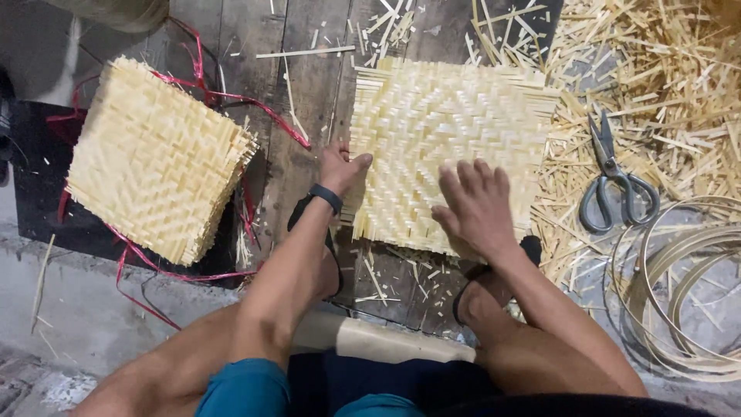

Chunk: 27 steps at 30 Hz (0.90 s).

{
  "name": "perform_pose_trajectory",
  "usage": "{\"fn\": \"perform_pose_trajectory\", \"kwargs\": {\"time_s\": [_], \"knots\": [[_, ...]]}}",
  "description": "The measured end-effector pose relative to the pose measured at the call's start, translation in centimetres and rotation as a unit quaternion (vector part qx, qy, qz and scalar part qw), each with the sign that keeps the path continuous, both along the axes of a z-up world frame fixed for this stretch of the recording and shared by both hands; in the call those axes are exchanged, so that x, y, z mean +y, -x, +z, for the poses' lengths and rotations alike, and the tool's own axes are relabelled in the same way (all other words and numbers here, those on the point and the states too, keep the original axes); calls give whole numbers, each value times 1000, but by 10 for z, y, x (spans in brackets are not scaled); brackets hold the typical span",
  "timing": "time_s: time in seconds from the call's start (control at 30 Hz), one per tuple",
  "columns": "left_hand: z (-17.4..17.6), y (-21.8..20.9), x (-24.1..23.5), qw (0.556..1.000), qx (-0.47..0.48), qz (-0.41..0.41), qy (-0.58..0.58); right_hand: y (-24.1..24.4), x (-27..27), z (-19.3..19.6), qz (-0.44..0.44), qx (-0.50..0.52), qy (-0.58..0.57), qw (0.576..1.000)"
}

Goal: The person is weaving and trimming bamboo strips to create a circular tray or basket lid using a wooden mold and scissors.

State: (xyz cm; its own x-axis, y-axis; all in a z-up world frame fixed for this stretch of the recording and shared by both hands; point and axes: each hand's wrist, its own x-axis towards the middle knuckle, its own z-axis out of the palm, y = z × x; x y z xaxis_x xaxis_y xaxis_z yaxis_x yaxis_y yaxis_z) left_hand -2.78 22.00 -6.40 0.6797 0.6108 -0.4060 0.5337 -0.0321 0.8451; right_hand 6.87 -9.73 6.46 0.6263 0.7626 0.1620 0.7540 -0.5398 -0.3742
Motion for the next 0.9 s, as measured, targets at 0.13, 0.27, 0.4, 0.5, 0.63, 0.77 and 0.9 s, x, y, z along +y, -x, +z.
{"fn": "perform_pose_trajectory", "kwargs": {"time_s": [0.13, 0.27, 0.4, 0.5, 0.63, 0.77, 0.9], "knots": [[91, -4, -63, 984, -34, 14, -177, 11, 7, -2, 30, -41, 104, 993], [188, 10, -186, 982, -74, -82, -152, 15, 8, -3, 23, -29, 125, 992], [202, 20, -217, 895, -176, -278, -300, 4, 16, -3, 20, -19, 168, 985], [183, 17, -180, 947, -167, -117, -251, 12, 13, -4, 16, 4, 203, 979], [137, -8, -78, 991, -109, 51, -58, 18, 12, -17, 15, -9, 157, 987], [40, -11, -16, 999, -14, 42, -29, 17, 15, -9, 9, -1, 107, 994], [30, -12, -10, 999, 32, 27, 20, 0, 0, -14, 7, 57, -9, 998]]}}
